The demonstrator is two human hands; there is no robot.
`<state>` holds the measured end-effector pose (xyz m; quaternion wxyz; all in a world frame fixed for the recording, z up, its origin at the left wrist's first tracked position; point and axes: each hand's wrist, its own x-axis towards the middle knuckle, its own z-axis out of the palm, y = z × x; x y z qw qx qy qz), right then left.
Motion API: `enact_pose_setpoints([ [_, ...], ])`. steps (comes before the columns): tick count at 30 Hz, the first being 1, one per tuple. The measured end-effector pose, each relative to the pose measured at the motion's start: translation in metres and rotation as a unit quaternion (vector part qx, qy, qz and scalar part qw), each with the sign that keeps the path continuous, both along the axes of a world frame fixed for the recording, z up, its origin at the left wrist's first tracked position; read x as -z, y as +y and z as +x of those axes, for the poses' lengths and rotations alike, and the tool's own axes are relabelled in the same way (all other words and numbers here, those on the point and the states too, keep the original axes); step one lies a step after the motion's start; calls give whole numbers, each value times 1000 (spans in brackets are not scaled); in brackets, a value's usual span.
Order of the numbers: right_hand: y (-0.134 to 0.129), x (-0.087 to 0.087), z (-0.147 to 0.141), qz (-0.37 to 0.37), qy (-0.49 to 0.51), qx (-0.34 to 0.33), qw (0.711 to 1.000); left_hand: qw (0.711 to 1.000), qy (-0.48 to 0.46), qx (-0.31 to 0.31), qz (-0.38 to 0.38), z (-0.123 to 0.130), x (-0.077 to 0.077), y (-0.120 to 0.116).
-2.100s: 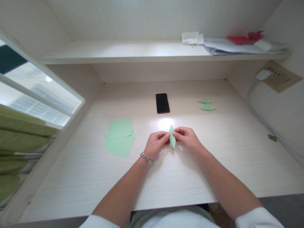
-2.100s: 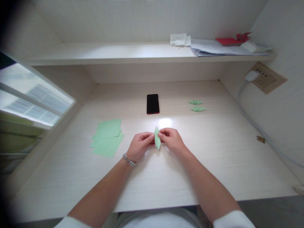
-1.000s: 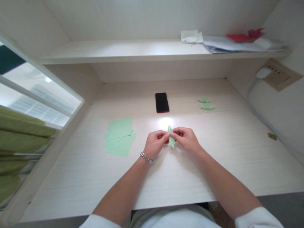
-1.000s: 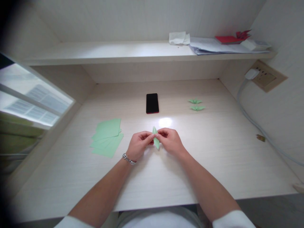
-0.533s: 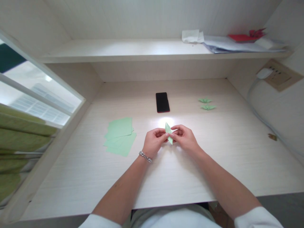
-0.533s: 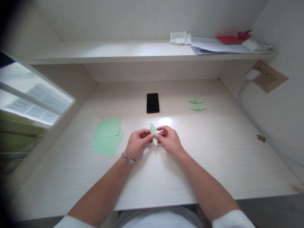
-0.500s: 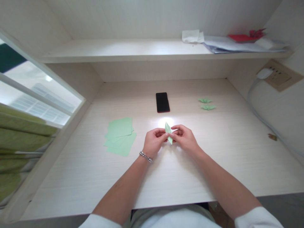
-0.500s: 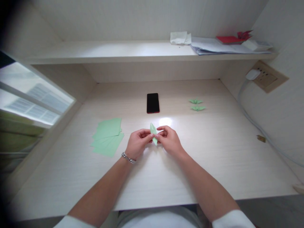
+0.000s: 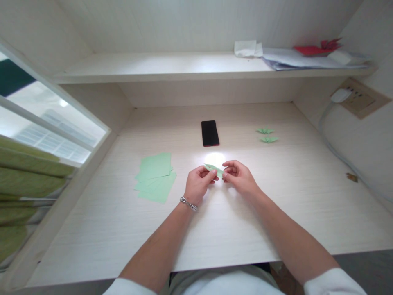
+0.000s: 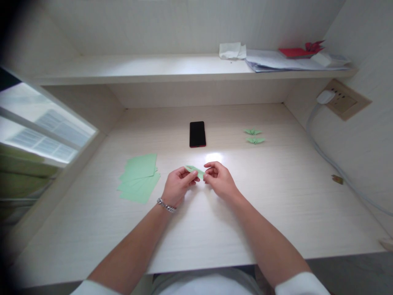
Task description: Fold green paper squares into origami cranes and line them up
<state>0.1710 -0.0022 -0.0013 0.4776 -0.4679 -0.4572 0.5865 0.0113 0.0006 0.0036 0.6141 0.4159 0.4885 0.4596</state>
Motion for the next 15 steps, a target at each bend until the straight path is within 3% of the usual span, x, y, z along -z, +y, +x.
enact_pose_setpoints([
  [7, 2, -5, 0, 44, 41, 139, 988, 996, -6, 78, -46, 4, -2, -7],
  [12, 1, 0, -3, -12, 55, 59, 997, 998, -15, 48, -41, 3, -1, -8],
  [15, 1, 4, -1, 9, 20, 38, 999, 998, 8, 58, -23, 2, 2, -6],
])
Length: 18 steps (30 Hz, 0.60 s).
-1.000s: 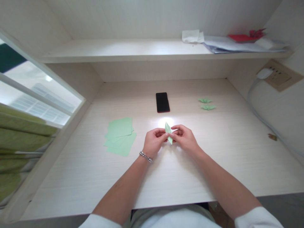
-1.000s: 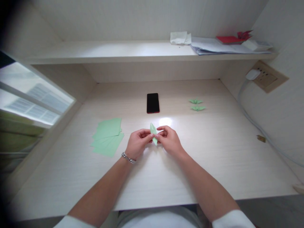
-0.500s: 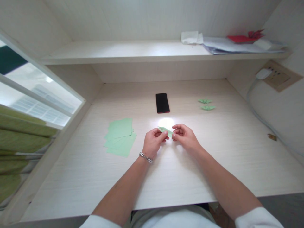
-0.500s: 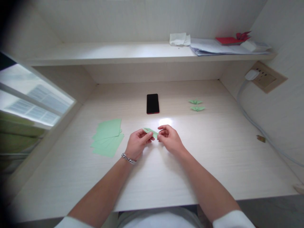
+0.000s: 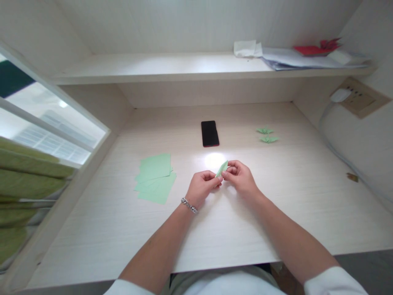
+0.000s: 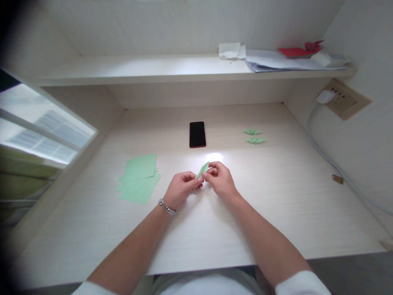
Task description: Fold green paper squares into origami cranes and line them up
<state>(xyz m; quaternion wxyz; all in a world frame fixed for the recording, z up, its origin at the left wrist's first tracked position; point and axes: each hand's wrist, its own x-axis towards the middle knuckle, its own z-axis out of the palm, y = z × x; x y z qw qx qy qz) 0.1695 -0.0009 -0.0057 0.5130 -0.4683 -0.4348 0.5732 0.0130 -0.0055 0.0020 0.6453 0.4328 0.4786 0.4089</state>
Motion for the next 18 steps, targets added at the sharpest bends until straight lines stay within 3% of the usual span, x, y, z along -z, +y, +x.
enact_pose_setpoints([
  [5, -1, -4, 3, 17, -63, -9, 998, 998, -17, -35, 50, -1, 2, 3],
  [18, -3, -5, -1, -8, -30, 4, 999, 996, -50, -52, 50, -1, -1, 3],
])
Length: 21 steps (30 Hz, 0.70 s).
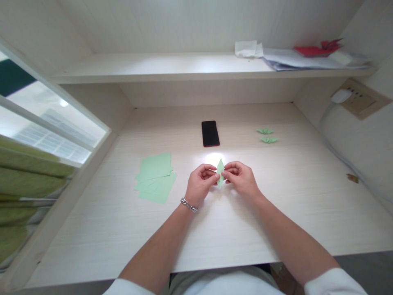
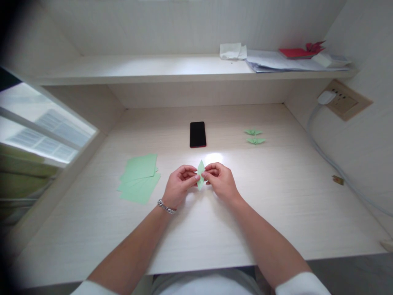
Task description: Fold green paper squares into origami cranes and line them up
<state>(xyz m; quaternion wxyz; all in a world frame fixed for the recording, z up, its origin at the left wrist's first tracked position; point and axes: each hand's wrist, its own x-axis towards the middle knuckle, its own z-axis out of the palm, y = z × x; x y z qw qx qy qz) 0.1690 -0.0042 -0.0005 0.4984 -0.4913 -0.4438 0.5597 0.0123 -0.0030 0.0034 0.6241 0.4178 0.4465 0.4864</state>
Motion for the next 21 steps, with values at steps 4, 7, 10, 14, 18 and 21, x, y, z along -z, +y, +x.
enact_pose_setpoints([
  [4, 0, 1, 1, 2, 7, -1, 1000, 1000, 1, 1, 2, -1, -1, 0],
  [7, 0, 0, 1, 4, 9, -4, 1000, 1000, -1, 3, 8, -1, -1, 0],
  [10, 0, -2, 1, 9, 15, -15, 1000, 1000, 4, -3, 19, -1, -2, 0],
  [14, 0, -3, 1, -1, 22, -34, 999, 1000, 6, -9, 23, -1, -3, 0],
  [18, 0, -2, 2, -15, 19, -49, 998, 1000, 7, 5, 23, -2, -4, -1],
  [21, 1, -2, 2, -15, 24, -51, 998, 999, 7, 20, 26, -3, -4, -1],
])
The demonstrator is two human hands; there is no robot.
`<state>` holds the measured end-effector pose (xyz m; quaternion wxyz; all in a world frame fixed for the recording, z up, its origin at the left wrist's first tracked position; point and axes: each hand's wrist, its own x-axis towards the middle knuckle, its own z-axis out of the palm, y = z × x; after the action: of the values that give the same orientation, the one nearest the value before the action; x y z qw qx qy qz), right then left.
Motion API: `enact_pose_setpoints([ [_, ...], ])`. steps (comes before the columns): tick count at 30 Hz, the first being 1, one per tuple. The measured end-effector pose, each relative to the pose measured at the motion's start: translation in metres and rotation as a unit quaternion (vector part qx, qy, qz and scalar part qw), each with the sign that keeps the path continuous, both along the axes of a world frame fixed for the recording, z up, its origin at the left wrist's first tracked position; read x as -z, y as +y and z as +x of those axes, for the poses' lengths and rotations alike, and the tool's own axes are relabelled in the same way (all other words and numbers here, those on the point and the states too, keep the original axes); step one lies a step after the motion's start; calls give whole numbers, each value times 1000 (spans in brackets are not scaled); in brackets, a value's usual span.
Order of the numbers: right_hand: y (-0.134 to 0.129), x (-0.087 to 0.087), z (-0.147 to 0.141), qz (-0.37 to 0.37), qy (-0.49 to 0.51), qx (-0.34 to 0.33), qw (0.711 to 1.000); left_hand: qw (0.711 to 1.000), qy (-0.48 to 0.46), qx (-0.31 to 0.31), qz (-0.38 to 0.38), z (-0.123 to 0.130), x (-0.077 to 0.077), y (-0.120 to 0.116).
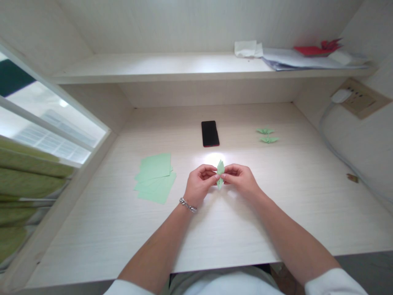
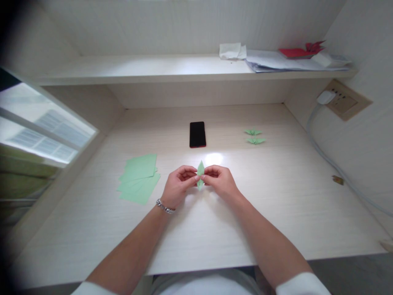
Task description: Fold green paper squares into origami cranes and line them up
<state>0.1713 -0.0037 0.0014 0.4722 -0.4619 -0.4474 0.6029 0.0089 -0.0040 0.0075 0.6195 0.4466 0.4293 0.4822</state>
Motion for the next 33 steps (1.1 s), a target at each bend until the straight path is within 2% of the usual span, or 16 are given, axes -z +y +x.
enact_pose_setpoints([
  [12, -3, -6, 3, -18, 40, -15, 999, 1000, 1, 7, -15, 0, -2, 0],
  [20, -3, -9, 5, -35, 41, -19, 998, 996, 62, 11, 59, -3, -5, -1],
  [24, -1, -8, 4, -13, 13, 5, 1000, 998, 57, 15, 36, -2, -5, -1],
  [29, 0, -4, 4, 35, -33, 16, 999, 1000, -9, 15, -9, -1, -4, -1],
  [33, 0, -3, 4, 65, -62, 18, 996, 1000, -5, 5, -19, 1, -1, 0],
])
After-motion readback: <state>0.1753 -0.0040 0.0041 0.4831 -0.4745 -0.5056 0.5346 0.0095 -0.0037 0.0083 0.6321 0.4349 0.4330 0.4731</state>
